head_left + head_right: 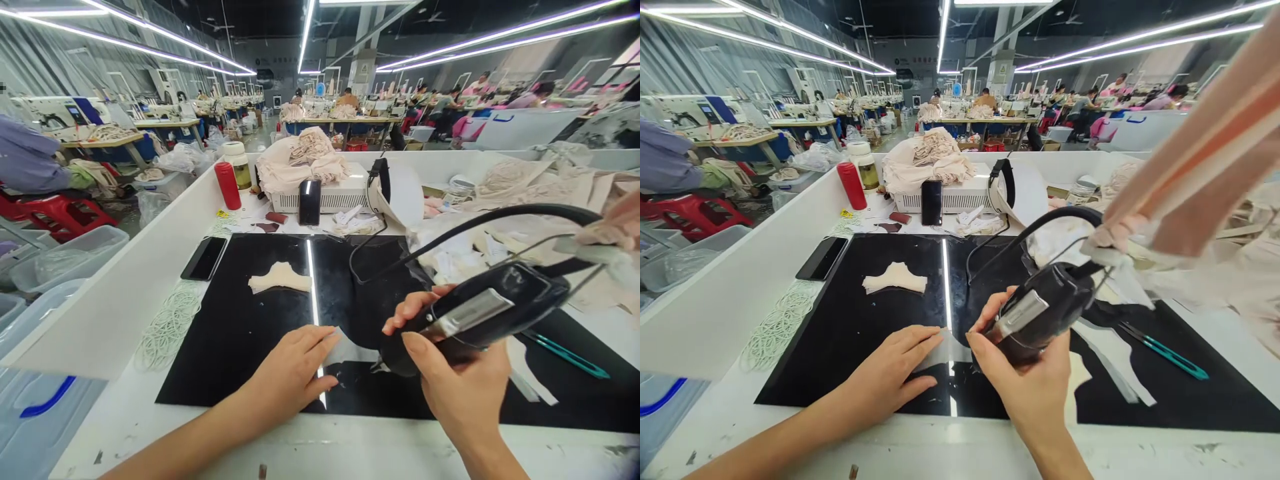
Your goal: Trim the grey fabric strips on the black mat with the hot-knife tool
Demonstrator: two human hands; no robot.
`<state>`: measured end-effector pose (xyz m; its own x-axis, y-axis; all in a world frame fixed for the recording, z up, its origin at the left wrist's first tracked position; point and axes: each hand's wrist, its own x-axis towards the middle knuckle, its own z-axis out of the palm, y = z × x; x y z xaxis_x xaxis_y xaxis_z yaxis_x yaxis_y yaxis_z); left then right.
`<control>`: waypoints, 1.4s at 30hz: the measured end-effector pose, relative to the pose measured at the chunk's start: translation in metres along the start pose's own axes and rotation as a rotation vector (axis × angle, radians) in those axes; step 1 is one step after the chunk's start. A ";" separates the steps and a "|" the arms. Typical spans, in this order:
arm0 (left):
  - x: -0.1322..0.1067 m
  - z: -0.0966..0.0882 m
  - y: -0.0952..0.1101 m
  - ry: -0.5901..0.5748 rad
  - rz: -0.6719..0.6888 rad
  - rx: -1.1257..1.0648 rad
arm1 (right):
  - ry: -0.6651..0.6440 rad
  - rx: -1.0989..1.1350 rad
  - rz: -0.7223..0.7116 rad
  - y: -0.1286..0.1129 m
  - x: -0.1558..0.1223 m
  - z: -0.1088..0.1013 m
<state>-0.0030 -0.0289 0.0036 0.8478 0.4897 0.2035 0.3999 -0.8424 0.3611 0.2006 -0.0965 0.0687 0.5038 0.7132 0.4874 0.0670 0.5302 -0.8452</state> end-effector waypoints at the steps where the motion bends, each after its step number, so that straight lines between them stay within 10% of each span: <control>1: -0.003 -0.004 -0.001 0.003 -0.041 -0.016 | 0.000 0.048 0.000 0.002 -0.001 0.005; 11: -0.037 -0.001 0.003 0.162 -0.229 -0.096 | -0.093 0.230 0.015 0.026 -0.014 0.040; 42: -0.059 0.007 0.009 0.276 -0.046 0.129 | -0.137 0.320 0.058 0.039 -0.024 0.068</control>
<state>-0.0472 -0.0672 -0.0117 0.7083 0.5556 0.4354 0.4914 -0.8310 0.2609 0.1328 -0.0623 0.0386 0.3776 0.7894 0.4840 -0.2420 0.5886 -0.7713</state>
